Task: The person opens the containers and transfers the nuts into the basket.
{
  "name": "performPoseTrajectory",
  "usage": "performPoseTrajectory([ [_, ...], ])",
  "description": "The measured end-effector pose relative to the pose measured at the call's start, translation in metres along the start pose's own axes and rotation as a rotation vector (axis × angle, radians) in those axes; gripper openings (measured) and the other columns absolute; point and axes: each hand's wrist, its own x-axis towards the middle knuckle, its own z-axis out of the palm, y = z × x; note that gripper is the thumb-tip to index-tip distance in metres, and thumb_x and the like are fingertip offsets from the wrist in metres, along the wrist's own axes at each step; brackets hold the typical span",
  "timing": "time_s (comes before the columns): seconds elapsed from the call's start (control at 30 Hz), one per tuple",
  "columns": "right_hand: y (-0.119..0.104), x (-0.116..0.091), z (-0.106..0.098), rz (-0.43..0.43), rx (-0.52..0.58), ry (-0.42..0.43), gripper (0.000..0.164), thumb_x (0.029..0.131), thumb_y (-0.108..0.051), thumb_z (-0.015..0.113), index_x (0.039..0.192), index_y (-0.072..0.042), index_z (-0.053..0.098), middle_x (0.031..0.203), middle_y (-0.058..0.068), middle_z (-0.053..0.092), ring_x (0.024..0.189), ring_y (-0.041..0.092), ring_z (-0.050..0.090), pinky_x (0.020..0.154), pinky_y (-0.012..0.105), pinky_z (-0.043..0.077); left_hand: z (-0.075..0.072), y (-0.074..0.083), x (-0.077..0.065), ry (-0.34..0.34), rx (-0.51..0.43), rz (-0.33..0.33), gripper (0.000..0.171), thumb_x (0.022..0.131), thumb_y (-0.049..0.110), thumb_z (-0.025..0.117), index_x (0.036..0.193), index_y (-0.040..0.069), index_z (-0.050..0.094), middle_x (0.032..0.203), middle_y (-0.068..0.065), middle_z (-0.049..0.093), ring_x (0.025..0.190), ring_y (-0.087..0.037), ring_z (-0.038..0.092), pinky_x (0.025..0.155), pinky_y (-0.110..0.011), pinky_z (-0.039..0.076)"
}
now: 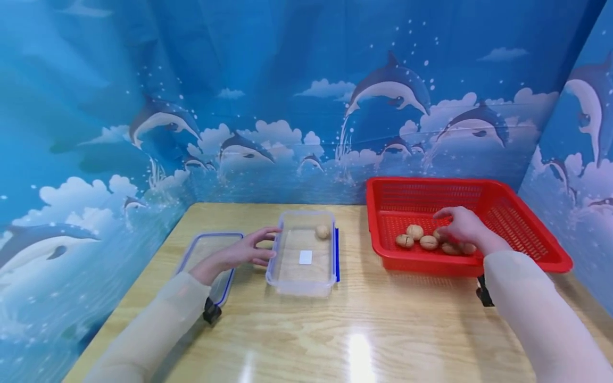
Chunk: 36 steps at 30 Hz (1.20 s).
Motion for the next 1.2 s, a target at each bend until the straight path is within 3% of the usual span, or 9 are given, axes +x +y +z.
performPoseTrajectory([
  [0.2,-0.061,-0.004,-0.004,-0.107,0.044,0.138,0.051,0.094,-0.021,0.066,0.135,0.003,0.048,0.136,0.033,0.043,0.121,0.051,0.039,0.093,0.066,0.040,0.000,0.001,0.000,0.003,0.015,-0.001,0.065,0.096,0.011,0.061,0.153,0.015,0.028,0.151,-0.023,0.025,0.112,-0.036,0.058,0.088,-0.043,0.054],
  [0.37,-0.119,-0.006,0.006,-0.234,0.068,0.124,0.050,0.092,-0.018,0.068,0.136,-0.001,0.050,0.134,0.026,0.049,0.118,0.043,0.047,0.090,0.058,0.048,0.002,0.001,0.000,0.013,0.037,0.005,0.066,0.096,0.015,0.063,0.153,0.017,0.029,0.151,-0.022,0.027,0.113,-0.036,0.057,0.088,-0.043,0.054],
  [0.5,-0.150,0.000,0.021,-0.307,0.084,0.088,0.050,0.090,-0.014,0.070,0.135,-0.002,0.052,0.132,0.022,0.053,0.113,0.036,0.055,0.086,0.049,0.054,0.001,0.001,0.001,0.022,0.034,0.005,0.066,0.095,0.016,0.064,0.152,0.017,0.030,0.151,-0.022,0.027,0.113,-0.037,0.057,0.088,-0.043,0.054],
  [0.77,-0.180,0.019,0.052,-0.378,0.097,0.008,0.050,0.087,-0.012,0.074,0.132,0.000,0.055,0.130,0.019,0.056,0.109,0.034,0.059,0.086,0.044,0.055,0.002,0.001,0.001,0.022,0.033,-0.016,0.067,0.096,0.013,0.062,0.153,0.015,0.028,0.151,-0.023,0.025,0.115,-0.037,0.056,0.087,-0.043,0.055],
  [1.2,-0.205,0.045,0.094,-0.429,0.095,-0.087,0.049,0.089,-0.014,0.071,0.134,-0.001,0.055,0.132,0.017,0.056,0.112,0.031,0.056,0.090,0.043,0.052,0.004,0.004,-0.002,0.028,0.029,-0.007,0.066,0.096,0.014,0.062,0.152,0.015,0.029,0.150,-0.023,0.027,0.114,-0.037,0.056,0.087,-0.044,0.055],
])
